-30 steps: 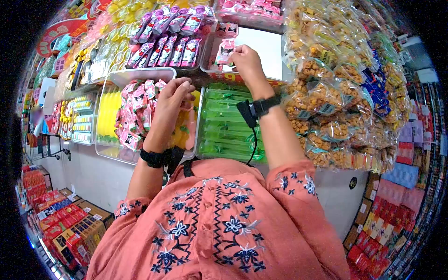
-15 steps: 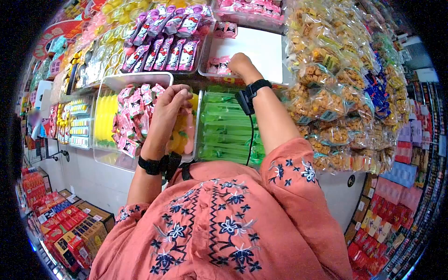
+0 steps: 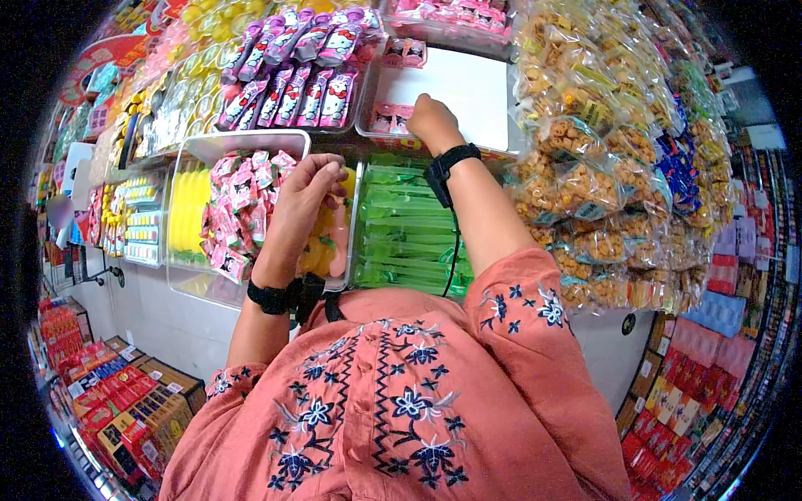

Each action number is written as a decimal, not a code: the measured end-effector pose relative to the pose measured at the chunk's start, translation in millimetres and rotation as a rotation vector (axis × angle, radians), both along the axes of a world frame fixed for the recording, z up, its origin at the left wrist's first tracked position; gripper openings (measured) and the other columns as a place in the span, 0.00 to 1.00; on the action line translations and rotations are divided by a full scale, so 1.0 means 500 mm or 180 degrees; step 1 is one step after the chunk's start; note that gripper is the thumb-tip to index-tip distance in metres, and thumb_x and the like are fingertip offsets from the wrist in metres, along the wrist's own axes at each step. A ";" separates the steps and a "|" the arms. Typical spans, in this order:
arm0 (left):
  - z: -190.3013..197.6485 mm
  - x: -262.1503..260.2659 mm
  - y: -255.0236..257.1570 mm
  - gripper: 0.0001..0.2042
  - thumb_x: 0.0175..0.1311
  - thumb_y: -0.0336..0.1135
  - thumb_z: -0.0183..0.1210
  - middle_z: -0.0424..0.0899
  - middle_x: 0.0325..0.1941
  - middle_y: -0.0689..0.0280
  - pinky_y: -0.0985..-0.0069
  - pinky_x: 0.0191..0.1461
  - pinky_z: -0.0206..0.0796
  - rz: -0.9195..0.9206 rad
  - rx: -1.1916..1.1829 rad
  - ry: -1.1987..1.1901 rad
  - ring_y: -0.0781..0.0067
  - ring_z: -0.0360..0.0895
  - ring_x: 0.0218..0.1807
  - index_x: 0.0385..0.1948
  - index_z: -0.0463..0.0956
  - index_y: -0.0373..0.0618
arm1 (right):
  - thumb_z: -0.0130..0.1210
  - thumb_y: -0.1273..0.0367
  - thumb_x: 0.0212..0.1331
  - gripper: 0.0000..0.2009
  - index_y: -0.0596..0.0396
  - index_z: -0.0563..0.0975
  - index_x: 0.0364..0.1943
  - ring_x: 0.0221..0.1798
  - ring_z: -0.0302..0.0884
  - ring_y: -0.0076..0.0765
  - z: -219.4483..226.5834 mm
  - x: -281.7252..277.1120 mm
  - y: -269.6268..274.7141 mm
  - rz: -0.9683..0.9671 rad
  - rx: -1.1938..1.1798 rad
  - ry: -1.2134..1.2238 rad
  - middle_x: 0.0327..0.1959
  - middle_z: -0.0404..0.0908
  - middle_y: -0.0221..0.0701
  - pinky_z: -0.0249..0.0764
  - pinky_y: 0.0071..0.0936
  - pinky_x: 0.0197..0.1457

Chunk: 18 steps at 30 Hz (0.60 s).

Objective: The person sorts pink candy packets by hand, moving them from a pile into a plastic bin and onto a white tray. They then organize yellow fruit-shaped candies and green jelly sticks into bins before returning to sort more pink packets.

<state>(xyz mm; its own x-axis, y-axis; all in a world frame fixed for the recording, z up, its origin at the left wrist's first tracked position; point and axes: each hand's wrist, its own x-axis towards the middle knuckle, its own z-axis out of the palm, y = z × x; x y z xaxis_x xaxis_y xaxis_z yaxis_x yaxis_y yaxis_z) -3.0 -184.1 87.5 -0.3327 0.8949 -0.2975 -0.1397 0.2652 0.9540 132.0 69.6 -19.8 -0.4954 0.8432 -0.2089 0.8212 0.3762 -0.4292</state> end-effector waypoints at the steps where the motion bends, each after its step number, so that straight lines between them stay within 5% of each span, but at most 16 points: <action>1: 0.003 0.000 -0.002 0.15 0.75 0.43 0.55 0.83 0.43 0.70 0.81 0.43 0.69 -0.0009 -0.0018 0.0019 0.83 0.77 0.39 0.53 0.76 0.42 | 0.63 0.64 0.50 0.20 0.64 0.78 0.44 0.50 0.82 0.61 0.005 0.000 -0.004 -0.0009 0.0013 -0.0038 0.44 0.84 0.55 0.76 0.46 0.55; 11: 0.010 -0.020 -0.027 0.14 0.76 0.41 0.55 0.82 0.41 0.70 0.82 0.42 0.69 0.0052 0.0146 0.0131 0.83 0.77 0.38 0.52 0.76 0.42 | 0.60 0.59 0.53 0.15 0.58 0.82 0.34 0.44 0.83 0.59 -0.012 0.002 0.009 0.0126 0.0275 -0.0109 0.35 0.85 0.51 0.77 0.46 0.50; 14: 0.046 -0.052 -0.052 0.12 0.75 0.39 0.55 0.82 0.41 0.69 0.82 0.39 0.69 0.0318 0.0239 0.0230 0.82 0.77 0.39 0.51 0.77 0.41 | 0.57 0.60 0.57 0.15 0.56 0.82 0.39 0.40 0.83 0.54 0.036 0.011 -0.016 0.0035 0.0376 0.0804 0.35 0.85 0.47 0.77 0.42 0.47; 18: 0.035 -0.153 -0.090 0.12 0.72 0.35 0.58 0.84 0.38 0.65 0.79 0.45 0.72 0.0964 0.0666 0.1716 0.77 0.79 0.39 0.48 0.79 0.36 | 0.55 0.62 0.63 0.13 0.59 0.81 0.39 0.36 0.84 0.43 0.129 0.003 -0.092 0.0120 0.0075 0.2100 0.33 0.86 0.42 0.78 0.36 0.43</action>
<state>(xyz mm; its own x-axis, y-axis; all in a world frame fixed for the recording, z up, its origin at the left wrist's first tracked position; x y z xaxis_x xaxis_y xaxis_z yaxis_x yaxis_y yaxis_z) -79.6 -229.1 104.7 -0.6332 0.7589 0.1519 0.3336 0.0905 0.9384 133.3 23.6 44.5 -0.5423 0.8234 0.1669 0.3749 0.4150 -0.8290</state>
